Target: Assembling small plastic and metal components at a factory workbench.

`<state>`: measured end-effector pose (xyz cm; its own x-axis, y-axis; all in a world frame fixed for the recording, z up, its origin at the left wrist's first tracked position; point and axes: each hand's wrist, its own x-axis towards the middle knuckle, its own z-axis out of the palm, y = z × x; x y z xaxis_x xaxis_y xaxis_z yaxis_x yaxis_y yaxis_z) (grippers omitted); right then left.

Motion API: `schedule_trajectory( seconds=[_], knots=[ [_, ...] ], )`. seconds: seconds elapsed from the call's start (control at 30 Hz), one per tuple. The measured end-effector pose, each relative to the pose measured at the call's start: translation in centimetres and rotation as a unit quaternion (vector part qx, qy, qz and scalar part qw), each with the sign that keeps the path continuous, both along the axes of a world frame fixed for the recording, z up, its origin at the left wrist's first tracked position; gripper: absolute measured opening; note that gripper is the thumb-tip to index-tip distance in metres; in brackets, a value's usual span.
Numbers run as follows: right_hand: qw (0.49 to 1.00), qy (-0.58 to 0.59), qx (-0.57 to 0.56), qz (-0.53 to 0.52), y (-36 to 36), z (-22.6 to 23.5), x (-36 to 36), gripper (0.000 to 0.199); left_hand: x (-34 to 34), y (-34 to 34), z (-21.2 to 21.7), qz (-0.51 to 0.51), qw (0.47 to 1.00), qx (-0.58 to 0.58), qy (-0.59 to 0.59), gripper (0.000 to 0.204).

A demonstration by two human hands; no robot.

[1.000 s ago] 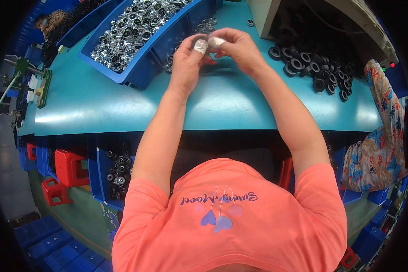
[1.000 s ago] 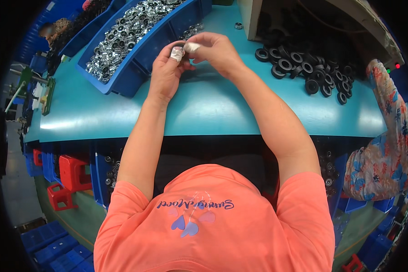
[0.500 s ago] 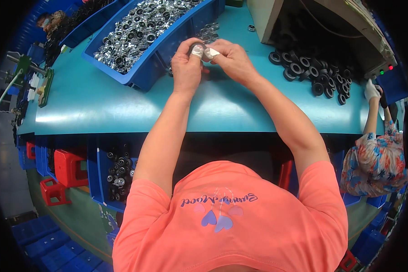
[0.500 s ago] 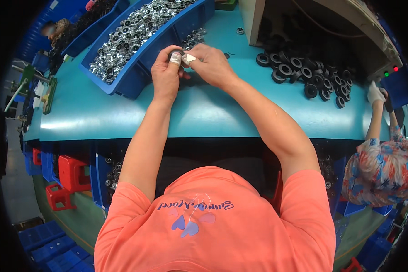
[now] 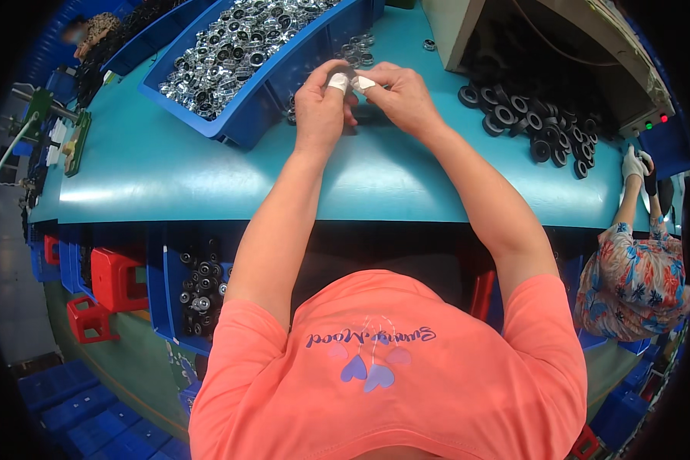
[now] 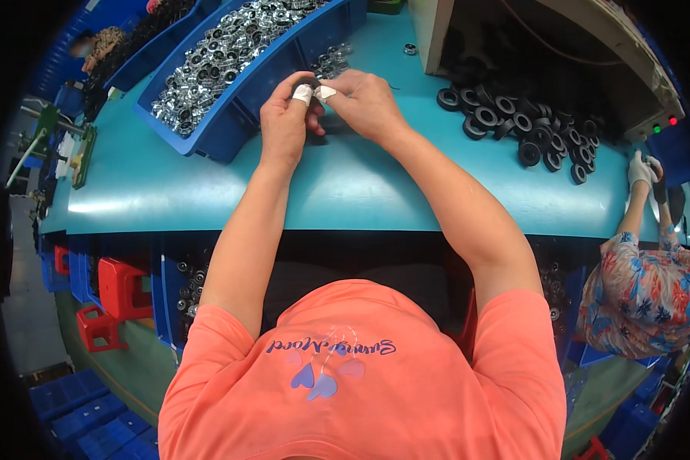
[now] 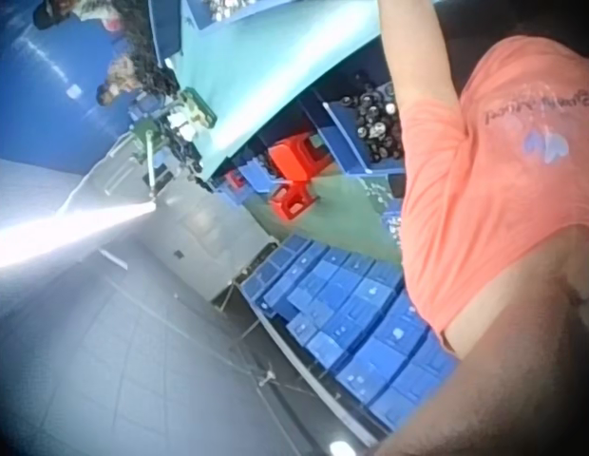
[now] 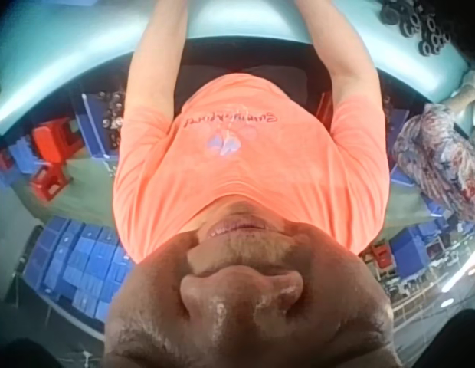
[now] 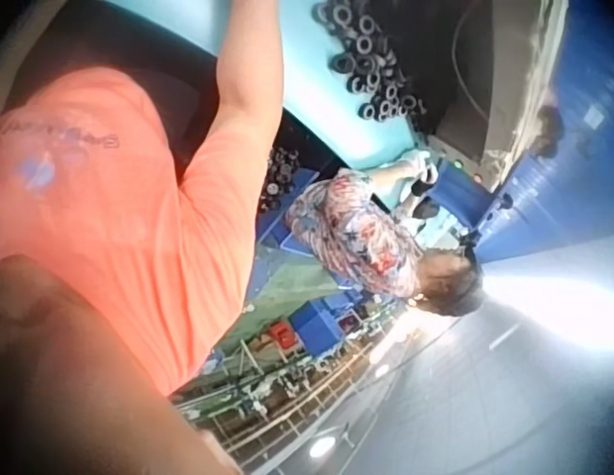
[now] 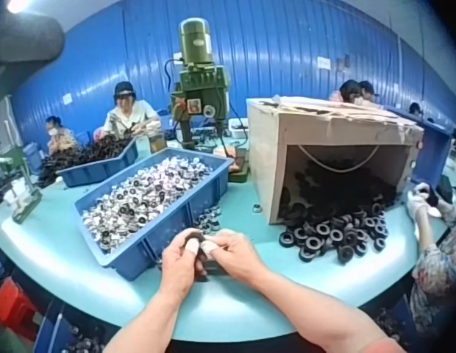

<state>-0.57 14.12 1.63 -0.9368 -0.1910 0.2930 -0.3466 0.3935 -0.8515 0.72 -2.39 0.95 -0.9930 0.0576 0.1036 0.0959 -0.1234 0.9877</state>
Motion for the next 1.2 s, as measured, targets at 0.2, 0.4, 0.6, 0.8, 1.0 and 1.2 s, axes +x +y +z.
schedule_trajectory(
  seconds=[0.2,0.4,0.6,0.8,1.0,1.2],
  knots=[
    [0.973,-0.146,-0.176,0.043,0.1,0.8,0.0,0.034,-0.1,0.3,0.1,-0.043,0.997,0.064,-0.015,0.044],
    [0.965,-0.157,-0.203,0.046,1.1,0.7,-0.6,0.042,0.4,1.0,0.1,-0.06,0.997,-0.027,0.048,0.065],
    [0.946,-0.189,-0.254,0.065,1.2,0.4,-0.8,0.039,0.6,1.2,-0.2,-0.046,0.995,-0.037,0.079,0.053],
    [0.93,-0.256,-0.258,0.048,1.4,-0.9,-1.5,0.038,0.2,1.1,-1.4,0.021,0.948,-0.216,0.233,0.048],
    [0.929,-0.241,-0.269,0.08,1.1,0.3,-0.7,0.038,1.0,1.5,0.0,-0.008,0.991,-0.078,0.104,0.046],
    [0.918,-0.268,-0.284,0.071,0.9,-0.2,-0.9,0.038,1.2,1.4,0.1,0.013,0.976,-0.15,0.157,0.046]
  ],
)
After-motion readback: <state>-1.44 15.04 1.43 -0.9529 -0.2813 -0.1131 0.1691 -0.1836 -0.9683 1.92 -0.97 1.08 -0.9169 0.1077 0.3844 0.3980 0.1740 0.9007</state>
